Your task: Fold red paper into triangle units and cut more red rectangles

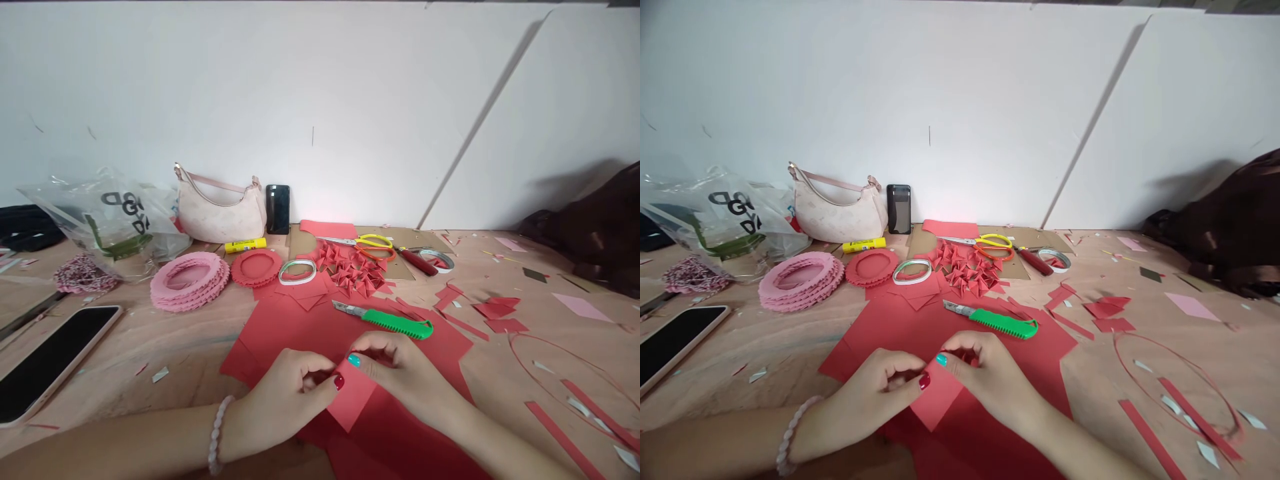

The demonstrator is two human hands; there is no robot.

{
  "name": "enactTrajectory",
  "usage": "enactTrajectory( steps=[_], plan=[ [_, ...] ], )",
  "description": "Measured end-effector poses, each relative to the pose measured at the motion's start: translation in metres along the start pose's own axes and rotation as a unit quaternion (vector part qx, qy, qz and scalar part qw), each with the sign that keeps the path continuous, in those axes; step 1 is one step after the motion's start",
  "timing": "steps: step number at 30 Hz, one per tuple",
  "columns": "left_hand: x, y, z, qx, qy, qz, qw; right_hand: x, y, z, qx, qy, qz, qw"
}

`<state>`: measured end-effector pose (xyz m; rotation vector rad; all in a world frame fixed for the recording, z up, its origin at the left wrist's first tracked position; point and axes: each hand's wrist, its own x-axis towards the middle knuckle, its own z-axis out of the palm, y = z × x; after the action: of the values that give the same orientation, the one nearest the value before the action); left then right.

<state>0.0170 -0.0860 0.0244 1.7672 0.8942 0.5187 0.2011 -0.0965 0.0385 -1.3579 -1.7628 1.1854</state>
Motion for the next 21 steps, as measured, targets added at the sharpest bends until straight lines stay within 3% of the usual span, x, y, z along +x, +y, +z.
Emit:
enactTrajectory(
  steps=[9,21],
  plan=[
    [0.0008,-0.0008,-0.0015,0.027,-0.011,-0.005,1.000,0.0009,0.0014,0.0044,0.044,0.009,-0.009,0.999],
    [0.0000,0.0010,-0.0021,0.083,-0.005,0.009,0.996,-0.0015,-0.0043,0.0049,0.024,0.014,-0.005,1.000]
  ],
)
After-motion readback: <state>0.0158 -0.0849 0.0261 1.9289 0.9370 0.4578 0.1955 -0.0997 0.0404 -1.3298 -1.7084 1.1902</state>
